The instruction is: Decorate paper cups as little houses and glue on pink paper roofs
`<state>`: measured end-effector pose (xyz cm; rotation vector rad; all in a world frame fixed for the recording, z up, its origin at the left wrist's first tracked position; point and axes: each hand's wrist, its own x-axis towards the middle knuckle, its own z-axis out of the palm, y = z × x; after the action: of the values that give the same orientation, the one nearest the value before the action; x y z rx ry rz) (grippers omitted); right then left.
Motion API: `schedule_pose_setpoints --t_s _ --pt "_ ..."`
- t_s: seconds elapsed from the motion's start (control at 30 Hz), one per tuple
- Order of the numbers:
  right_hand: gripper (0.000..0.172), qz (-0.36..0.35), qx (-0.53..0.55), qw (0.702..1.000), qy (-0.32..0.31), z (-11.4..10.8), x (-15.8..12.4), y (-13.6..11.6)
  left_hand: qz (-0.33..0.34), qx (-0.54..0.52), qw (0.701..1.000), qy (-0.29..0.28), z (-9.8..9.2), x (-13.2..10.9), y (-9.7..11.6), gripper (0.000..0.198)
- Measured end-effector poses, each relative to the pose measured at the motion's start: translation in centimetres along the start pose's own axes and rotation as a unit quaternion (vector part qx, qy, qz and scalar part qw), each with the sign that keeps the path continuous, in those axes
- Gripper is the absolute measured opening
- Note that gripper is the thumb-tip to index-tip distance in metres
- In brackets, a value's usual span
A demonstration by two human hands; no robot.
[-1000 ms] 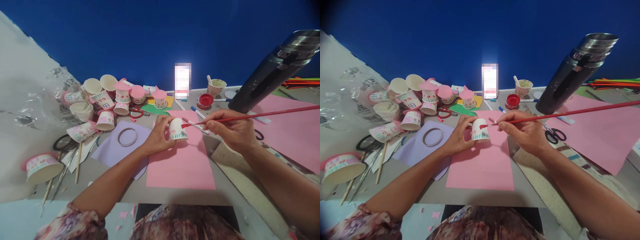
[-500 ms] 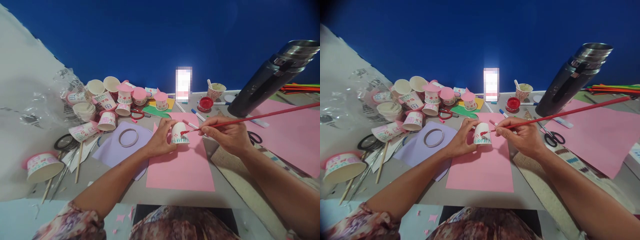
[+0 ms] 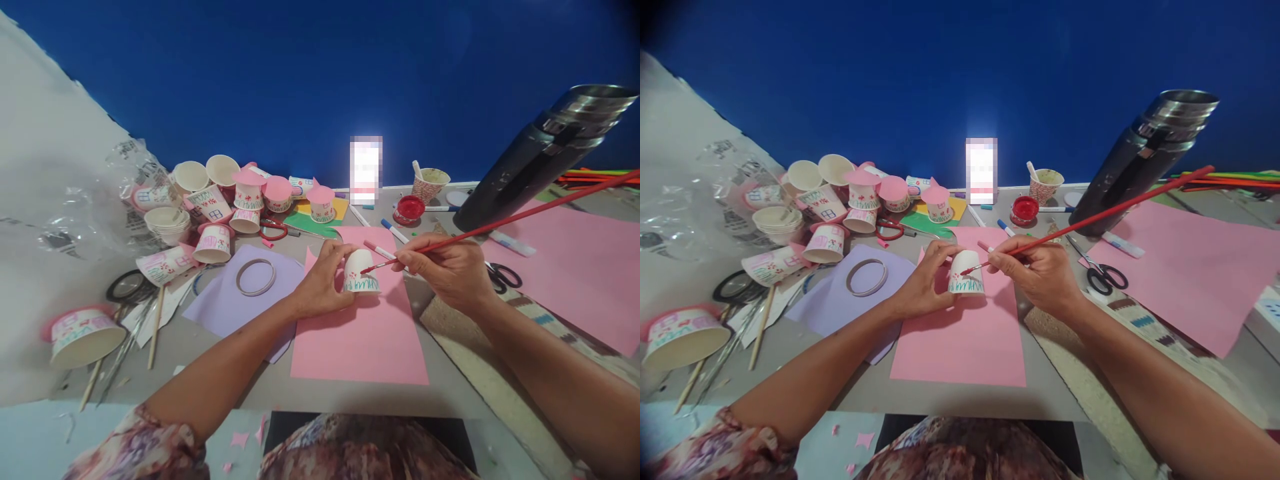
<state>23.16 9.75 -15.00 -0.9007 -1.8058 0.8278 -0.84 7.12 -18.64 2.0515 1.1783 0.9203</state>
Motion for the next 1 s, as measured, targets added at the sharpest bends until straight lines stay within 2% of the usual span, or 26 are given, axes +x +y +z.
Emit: schedule_pose_setpoints --t_s 0.13,0.47,0.63,1.0 --pt "0.026 0.001 -0.012 1.0 -0.001 -0.01 -0.03 0.18 0.012 -0.005 1.0 0.001 0.04 -0.06 0.01 0.069" --pt "0.027 0.001 -0.019 1.0 -0.009 -0.66 0.12 0.4 -0.014 -0.024 1.0 0.014 -0.06 0.03 0.03 0.07" --pt "0.022 0.008 -0.003 1.0 -0.003 -0.47 0.11 0.27 -0.011 -0.021 1.0 0.011 -0.03 0.05 -0.03 0.066" --pt "0.027 -0.006 0.001 1.0 0.004 -0.15 0.15 -0.19 -0.014 -0.015 1.0 0.005 -0.09 0.04 0.17 0.07"
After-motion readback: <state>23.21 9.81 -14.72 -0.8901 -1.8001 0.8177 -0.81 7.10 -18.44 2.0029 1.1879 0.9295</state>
